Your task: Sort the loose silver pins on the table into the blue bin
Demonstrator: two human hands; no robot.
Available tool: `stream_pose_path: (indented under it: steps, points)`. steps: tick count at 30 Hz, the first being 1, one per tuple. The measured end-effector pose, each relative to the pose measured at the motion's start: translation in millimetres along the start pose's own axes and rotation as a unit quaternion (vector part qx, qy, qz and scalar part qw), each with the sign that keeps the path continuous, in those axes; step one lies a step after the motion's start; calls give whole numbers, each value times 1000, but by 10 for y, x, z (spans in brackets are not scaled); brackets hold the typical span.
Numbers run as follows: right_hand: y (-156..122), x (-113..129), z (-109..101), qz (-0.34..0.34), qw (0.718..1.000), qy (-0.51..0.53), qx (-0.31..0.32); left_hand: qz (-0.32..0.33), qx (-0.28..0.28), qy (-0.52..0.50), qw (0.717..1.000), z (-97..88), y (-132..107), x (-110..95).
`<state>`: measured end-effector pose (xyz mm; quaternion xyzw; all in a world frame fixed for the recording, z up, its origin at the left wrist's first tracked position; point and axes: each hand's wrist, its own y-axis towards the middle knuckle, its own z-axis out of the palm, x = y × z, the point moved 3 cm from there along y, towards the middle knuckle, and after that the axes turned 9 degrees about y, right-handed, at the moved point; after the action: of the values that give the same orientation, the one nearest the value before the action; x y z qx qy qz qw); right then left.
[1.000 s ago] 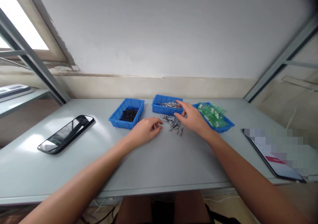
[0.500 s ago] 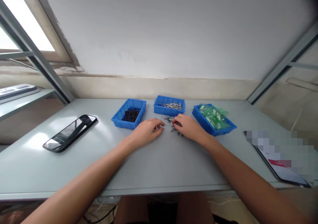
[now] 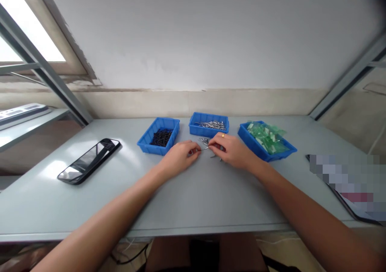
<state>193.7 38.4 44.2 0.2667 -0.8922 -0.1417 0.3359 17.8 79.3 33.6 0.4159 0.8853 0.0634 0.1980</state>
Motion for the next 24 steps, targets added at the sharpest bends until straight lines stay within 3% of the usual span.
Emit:
stream_pose_path:
  steps: [8,13,18,24]
  points:
    - [9,67,-11,-29,999,30,-13,-6,11,-9,1000,6,-10,-52]
    - [10,51,-23,-7,999,41,-22,-8,6,-19,1000,-7,-8,-56]
    - [21,-14,-57,40,998,39,-23,-25,-44,-45,998,-79,12,-54]
    - [19,-29,-21,50,998,11,33,-22,-99,-50,994,-167,21,-116]
